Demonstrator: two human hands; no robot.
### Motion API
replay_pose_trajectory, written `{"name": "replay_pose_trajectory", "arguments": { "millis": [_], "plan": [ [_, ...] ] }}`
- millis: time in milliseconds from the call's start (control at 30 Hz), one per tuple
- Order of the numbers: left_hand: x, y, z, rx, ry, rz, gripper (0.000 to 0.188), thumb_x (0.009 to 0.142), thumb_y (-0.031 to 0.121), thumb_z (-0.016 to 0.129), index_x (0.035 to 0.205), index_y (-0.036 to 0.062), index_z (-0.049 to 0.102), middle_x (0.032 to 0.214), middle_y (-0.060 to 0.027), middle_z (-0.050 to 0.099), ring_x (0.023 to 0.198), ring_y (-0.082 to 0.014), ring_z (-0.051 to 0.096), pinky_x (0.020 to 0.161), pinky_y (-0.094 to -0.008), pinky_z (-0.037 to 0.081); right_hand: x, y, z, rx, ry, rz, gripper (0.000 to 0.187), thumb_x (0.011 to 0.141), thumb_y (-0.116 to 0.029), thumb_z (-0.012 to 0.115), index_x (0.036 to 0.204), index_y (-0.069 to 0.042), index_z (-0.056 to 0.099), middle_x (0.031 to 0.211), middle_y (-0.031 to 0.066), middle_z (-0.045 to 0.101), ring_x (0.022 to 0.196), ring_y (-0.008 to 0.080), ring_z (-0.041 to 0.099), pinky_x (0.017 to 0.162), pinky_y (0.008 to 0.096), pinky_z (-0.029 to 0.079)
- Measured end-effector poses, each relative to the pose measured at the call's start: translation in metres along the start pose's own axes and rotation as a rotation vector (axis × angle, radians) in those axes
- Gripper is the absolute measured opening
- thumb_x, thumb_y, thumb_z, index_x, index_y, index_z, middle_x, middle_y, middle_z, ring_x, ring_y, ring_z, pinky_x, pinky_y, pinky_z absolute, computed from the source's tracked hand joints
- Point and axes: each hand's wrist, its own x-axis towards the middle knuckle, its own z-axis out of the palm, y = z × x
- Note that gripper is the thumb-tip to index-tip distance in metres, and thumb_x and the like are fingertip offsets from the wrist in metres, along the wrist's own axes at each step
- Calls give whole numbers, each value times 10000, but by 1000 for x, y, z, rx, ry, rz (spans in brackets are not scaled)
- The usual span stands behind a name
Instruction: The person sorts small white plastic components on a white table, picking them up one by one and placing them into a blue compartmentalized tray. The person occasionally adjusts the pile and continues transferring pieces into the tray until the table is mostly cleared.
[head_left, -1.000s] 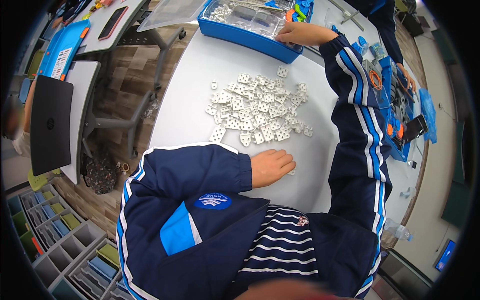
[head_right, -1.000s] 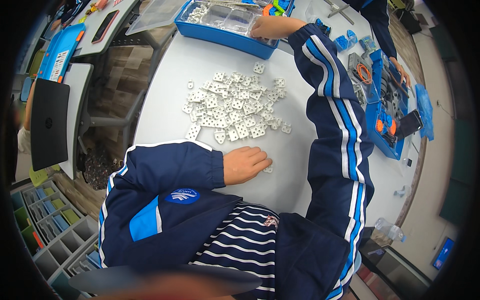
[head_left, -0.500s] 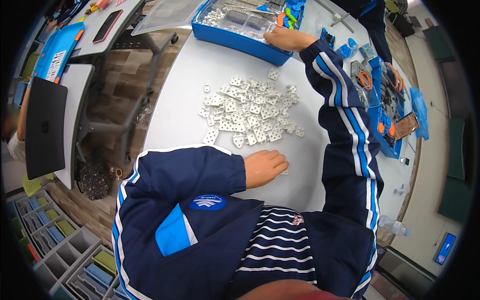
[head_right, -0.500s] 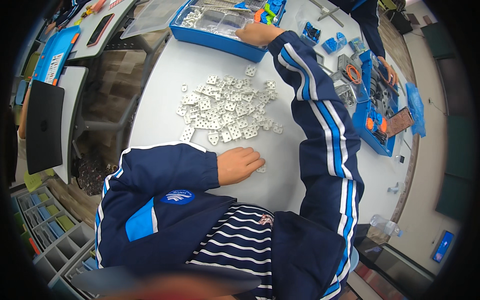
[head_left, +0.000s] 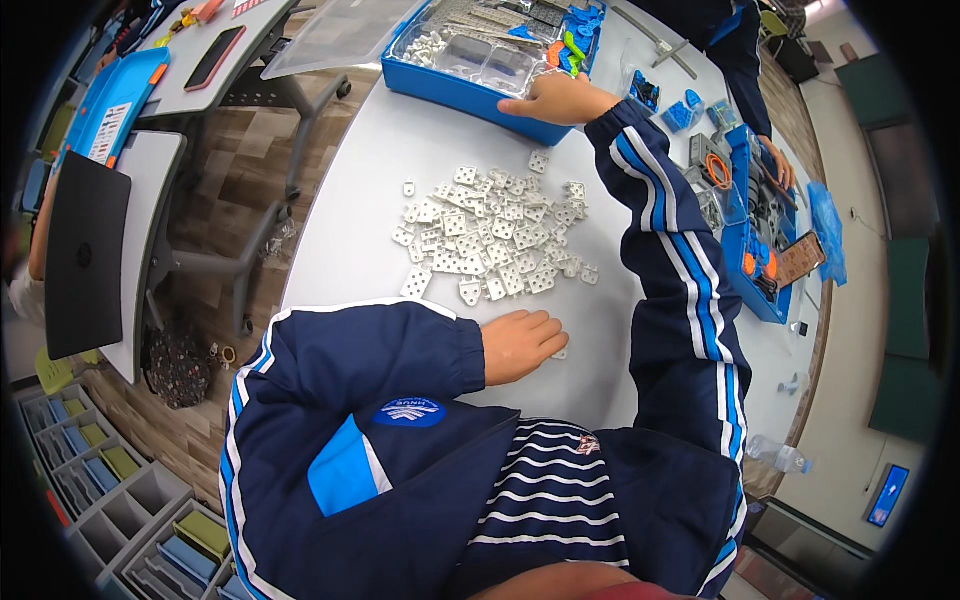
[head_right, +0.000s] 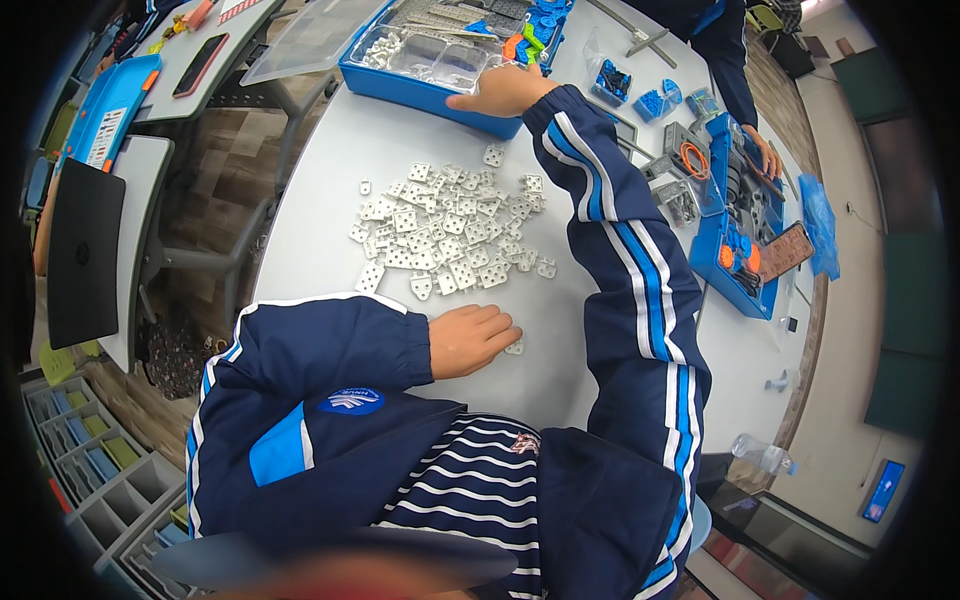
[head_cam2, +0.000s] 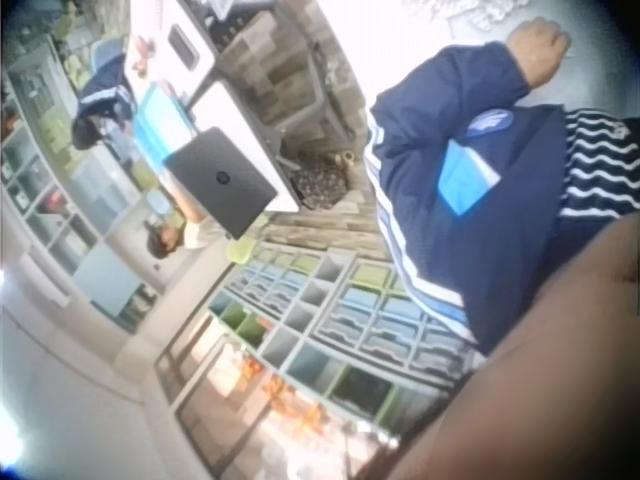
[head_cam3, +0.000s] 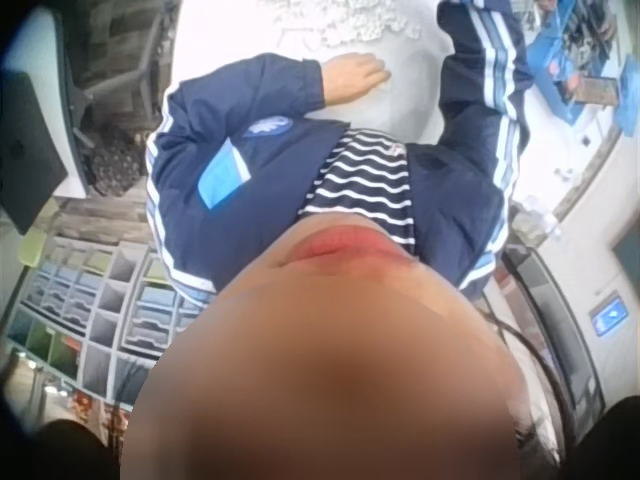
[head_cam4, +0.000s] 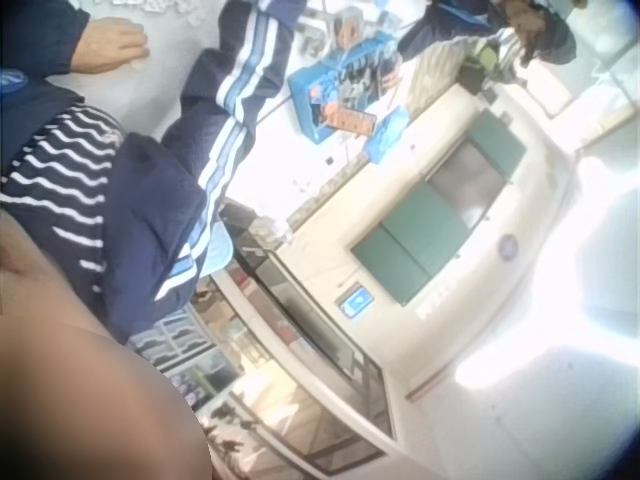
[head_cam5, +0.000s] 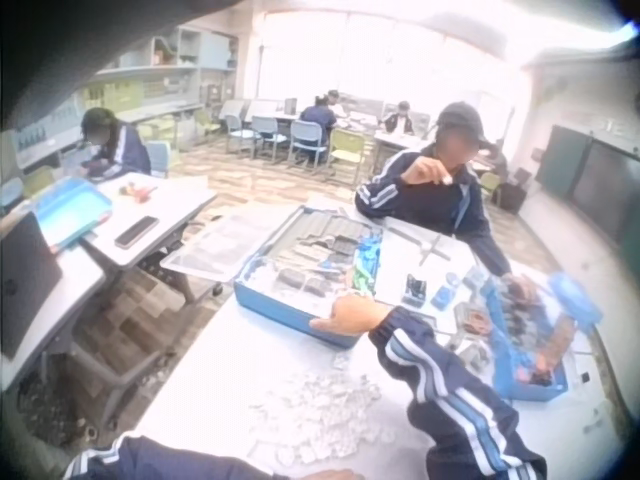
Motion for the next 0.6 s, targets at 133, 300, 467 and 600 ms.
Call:
{"name": "replay_pose_trajectory", "arguments": {
  "millis": [133,300,467,600],
  "plan": [
    [1,0,-1,-6,7,4,428,756,55,667,1175,19,594,988,-81,555,897,-245,576,754,-357,497,1,20,-4,221,-38,-62,770,877,-664,650,1186,39,702,1120,199,711,1090,321,662,996,438,473],
    [1,-1,-3,-16,-1,3,424,751,50,666,1168,20,596,979,-79,559,886,-244,580,752,-356,496,-6,52,-6,544,178,-201,523,910,-502,717,1117,-24,761,954,99,737,935,203,683,829,303,512],
    [2,-1,-2,-4,15,1,424,747,49,665,1164,20,601,970,-76,561,882,-241,581,743,-353,495,-7,74,-8,657,276,-42,414,905,-448,752,1044,-61,798,922,64,745,890,161,674,793,296,512],
    [2,-1,-1,7,18,0,425,746,53,667,1166,21,603,969,-74,560,881,-238,579,742,-350,495,-2,76,0,503,495,-94,385,909,-415,743,1027,-53,797,936,110,765,867,213,706,799,328,534]
  ]
}}
